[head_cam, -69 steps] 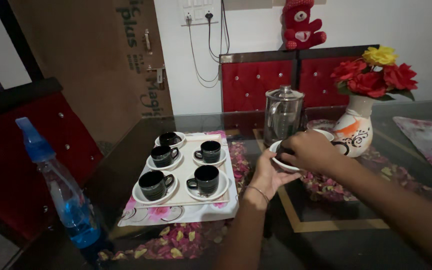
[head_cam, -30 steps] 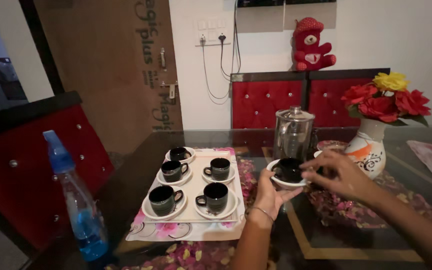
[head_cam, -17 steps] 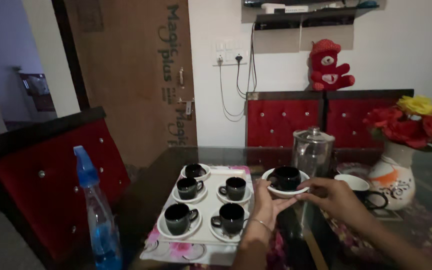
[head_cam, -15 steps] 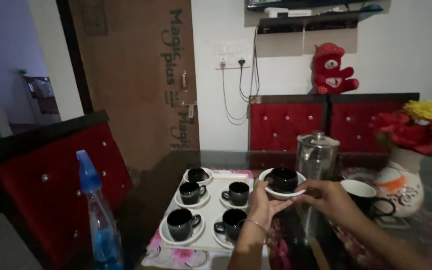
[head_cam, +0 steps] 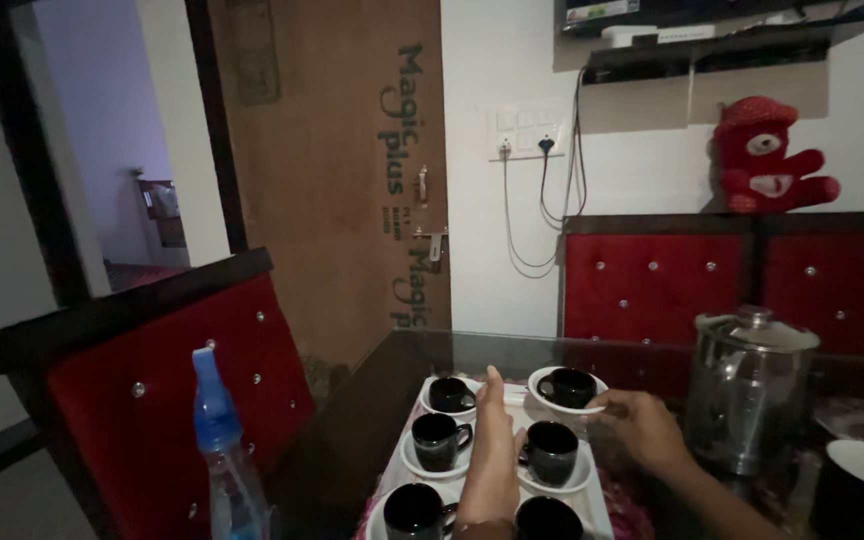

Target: The person wipes a glass table with a cloth, then places a tray on the table. They arrange multiple cups and saucers on the tray, handling each item individually.

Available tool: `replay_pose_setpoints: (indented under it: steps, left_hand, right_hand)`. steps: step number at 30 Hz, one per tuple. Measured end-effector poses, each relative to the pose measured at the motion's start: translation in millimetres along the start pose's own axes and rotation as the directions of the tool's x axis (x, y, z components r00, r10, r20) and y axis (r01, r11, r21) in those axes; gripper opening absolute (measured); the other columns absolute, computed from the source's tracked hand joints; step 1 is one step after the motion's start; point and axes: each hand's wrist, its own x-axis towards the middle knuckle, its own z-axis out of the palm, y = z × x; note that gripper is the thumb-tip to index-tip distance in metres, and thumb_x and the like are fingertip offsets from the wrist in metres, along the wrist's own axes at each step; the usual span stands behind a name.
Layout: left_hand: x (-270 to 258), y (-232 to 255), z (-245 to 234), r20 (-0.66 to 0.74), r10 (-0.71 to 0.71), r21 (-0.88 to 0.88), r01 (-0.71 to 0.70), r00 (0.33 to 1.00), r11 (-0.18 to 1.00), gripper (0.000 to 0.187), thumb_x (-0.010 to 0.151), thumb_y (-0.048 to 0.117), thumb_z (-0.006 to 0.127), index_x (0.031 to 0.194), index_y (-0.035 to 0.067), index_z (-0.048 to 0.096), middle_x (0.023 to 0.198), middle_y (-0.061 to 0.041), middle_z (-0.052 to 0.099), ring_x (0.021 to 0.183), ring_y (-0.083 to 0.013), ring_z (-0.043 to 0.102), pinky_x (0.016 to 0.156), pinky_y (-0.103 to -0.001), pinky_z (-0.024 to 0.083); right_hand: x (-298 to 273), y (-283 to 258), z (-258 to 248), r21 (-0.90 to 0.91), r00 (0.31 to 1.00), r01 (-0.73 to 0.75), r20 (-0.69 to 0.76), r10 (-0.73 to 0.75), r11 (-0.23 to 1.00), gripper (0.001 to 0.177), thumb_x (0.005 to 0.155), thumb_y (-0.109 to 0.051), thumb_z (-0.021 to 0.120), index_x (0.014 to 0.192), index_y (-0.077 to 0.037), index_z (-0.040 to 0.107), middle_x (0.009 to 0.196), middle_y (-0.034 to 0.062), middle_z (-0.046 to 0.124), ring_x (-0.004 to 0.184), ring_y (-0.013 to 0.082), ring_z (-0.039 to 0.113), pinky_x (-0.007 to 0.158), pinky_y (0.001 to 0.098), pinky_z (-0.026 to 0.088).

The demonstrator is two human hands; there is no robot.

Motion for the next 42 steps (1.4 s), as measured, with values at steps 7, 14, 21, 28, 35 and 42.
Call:
replay_pose_setpoints:
  steps: [7,14,21,28,35,42]
  left_hand:
    - [26,-13,-27,-0.106,-0.102,-0.113,0.09,0.989,0.99,0.093,0.092,0.067,0.05,0.16,0.008,0.027,0.165,-0.023,0.029,0.155,-0.0346,0.03,0.123,-0.043,0.034]
    - [38,-24,-35,-0.116,-0.105,-0.16,0.086,0.988,0.983,0.089,0.091,0.064,0.051,0.158,0.009,0.033,0.159,-0.026,0.039,0.151,-0.0373,0.035,0.121,-0.045,0.035]
    - [49,-37,-36,-0.101,-0.127,-0.161,0.11,0.987,0.981,0.088,0.093,0.062,0.054,0.156,0.003,0.036,0.157,-0.029,0.041,0.15,-0.039,0.037,0.122,-0.045,0.034]
    - [59,-49,-40,-0.054,-0.118,-0.144,0.109,0.992,0.984,0.083,0.093,0.059,0.055,0.151,0.002,0.04,0.155,-0.032,0.045,0.148,-0.0396,0.041,0.121,-0.045,0.034]
    - [43,-37,-6,-0.012,-0.044,0.031,0.045,0.999,0.999,0.068,0.092,0.052,0.06,0.14,0.005,0.051,0.14,-0.024,0.057,0.136,-0.0343,0.054,0.115,-0.044,0.043]
    - [-13,-46,70,0.191,0.173,0.348,-0.231,0.966,0.909,0.052,0.093,0.042,0.064,0.129,0.004,0.064,0.123,-0.014,0.069,0.117,-0.0246,0.062,0.104,-0.039,0.047]
  right_hand:
    - [32,59,45,-0.103,0.999,-0.009,0.04,0.013,0.995,0.018,0.078,-0.013,0.082,0.096,-0.009,0.083,0.077,0.0086,0.082,0.068,0.0145,0.072,0.067,0.0337,0.057]
    - [53,111,75,0.03,0.996,0.071,0.043,-0.073,0.997,0.015,0.078,-0.006,0.08,0.091,-0.008,0.086,0.075,0.0076,0.081,0.065,0.013,0.066,0.064,0.0325,0.055]
    - [46,107,76,-0.015,0.992,0.122,0.017,-0.122,0.992,0.026,0.07,0.001,0.085,0.094,-0.008,0.085,0.093,0.0032,0.078,0.076,0.0143,0.063,0.069,0.0301,0.051]
    - [5,82,38,0.368,0.993,-0.004,0.108,-0.038,0.93,0.038,0.083,-0.004,0.075,0.119,-0.013,0.07,0.098,0.0027,0.078,0.086,0.012,0.071,0.075,0.0287,0.058]
    - [-115,44,-73,-0.131,0.997,0.024,0.077,-0.014,0.991,0.036,0.085,-0.015,0.077,0.12,-0.016,0.075,0.104,0.002,0.076,0.082,0.0158,0.072,0.075,0.0313,0.058]
    - [-185,55,-179,-0.298,0.988,-0.035,-0.155,-0.012,0.954,0.026,0.082,-0.014,0.078,0.108,-0.014,0.078,0.099,0.0051,0.076,0.08,0.0198,0.074,0.074,0.0333,0.058]
